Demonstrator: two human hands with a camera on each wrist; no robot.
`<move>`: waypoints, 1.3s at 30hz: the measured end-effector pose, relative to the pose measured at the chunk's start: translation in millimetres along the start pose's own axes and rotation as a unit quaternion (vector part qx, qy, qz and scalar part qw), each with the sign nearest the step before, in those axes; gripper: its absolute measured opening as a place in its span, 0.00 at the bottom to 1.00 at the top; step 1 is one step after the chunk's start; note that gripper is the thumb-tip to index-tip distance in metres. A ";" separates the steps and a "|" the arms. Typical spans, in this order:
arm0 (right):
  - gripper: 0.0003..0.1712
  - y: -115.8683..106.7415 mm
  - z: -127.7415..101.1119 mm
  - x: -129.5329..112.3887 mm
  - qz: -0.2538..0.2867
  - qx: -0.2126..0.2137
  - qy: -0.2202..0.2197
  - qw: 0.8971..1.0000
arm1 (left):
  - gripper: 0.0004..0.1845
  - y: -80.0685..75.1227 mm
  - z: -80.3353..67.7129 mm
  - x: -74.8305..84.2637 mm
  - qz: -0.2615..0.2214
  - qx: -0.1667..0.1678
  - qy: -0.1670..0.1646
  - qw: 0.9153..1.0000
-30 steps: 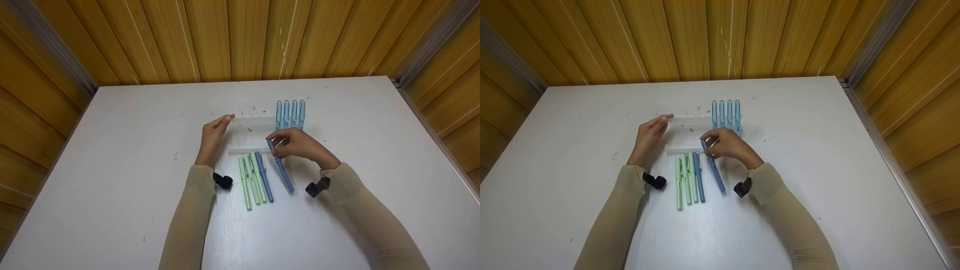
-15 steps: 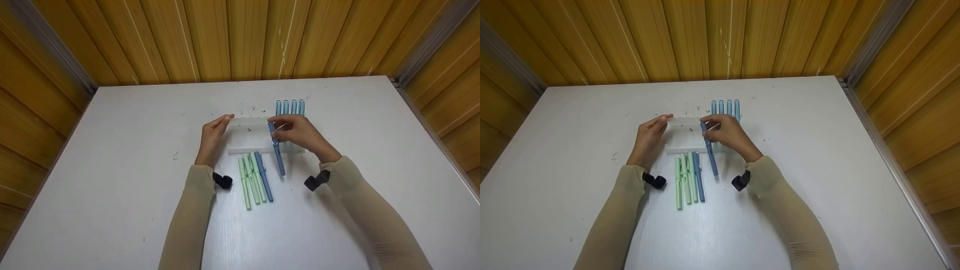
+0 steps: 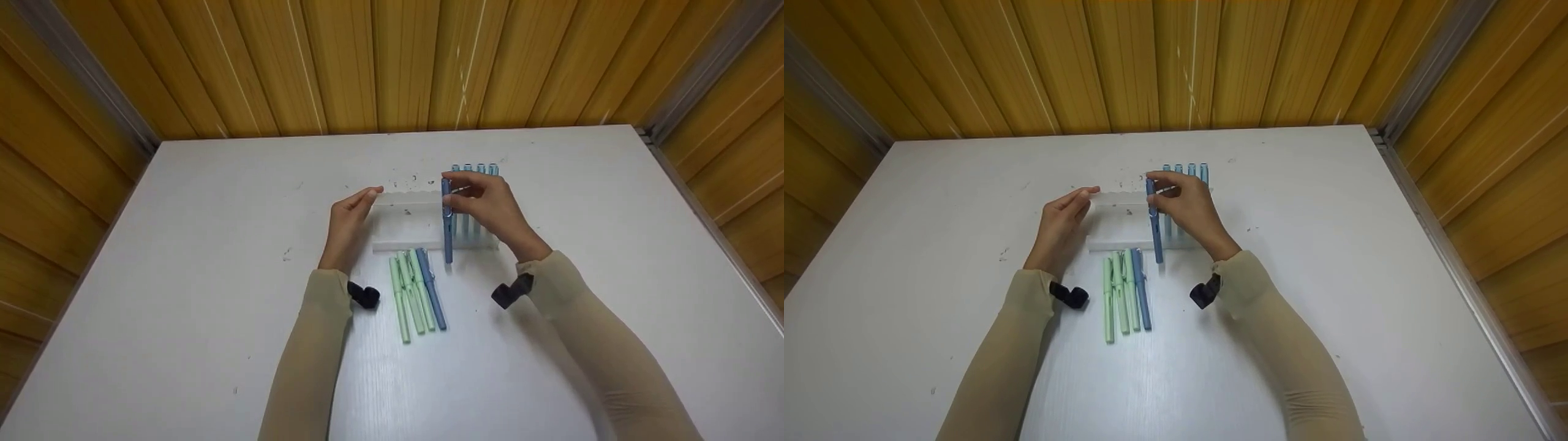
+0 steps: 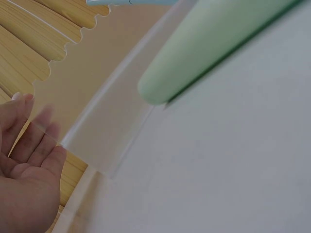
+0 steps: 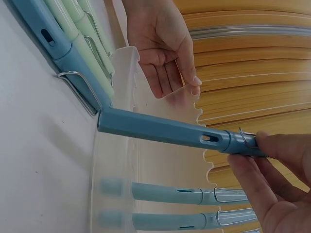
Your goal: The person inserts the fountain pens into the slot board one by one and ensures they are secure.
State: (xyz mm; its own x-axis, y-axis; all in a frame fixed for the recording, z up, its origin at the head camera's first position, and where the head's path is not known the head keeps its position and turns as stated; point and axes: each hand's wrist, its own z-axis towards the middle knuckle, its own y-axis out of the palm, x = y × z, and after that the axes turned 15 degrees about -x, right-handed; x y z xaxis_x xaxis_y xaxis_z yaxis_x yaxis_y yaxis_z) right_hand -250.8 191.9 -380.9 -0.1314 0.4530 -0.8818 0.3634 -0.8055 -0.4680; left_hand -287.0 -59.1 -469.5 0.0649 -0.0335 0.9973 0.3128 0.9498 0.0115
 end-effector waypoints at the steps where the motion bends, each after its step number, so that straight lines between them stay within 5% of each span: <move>1: 0.25 0.1 0.5 -0.1 0.006 0.006 -0.008 1.000 | 0.20 0.0 0.2 -0.3 0.000 0.000 -0.001 1.000; 20: 0.22 2.3 8.9 1.7 0.047 0.093 -0.067 0.992 | 0.22 0.1 -0.1 -1.2 0.015 0.007 -0.024 1.000; 39: 0.22 8.0 15.1 15.1 0.017 0.101 -0.058 0.993 | 0.19 0.2 1.8 -4.4 0.000 0.006 0.001 1.000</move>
State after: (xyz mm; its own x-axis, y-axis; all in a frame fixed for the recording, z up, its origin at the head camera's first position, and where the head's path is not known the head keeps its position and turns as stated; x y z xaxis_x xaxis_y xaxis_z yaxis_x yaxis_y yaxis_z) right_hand -263.8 186.5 -398.8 -0.2318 0.3876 -0.8922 0.1784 -0.8847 -0.4306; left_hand -288.9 -58.1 -473.7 0.0663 -0.0336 0.9972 0.3015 0.9534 0.0120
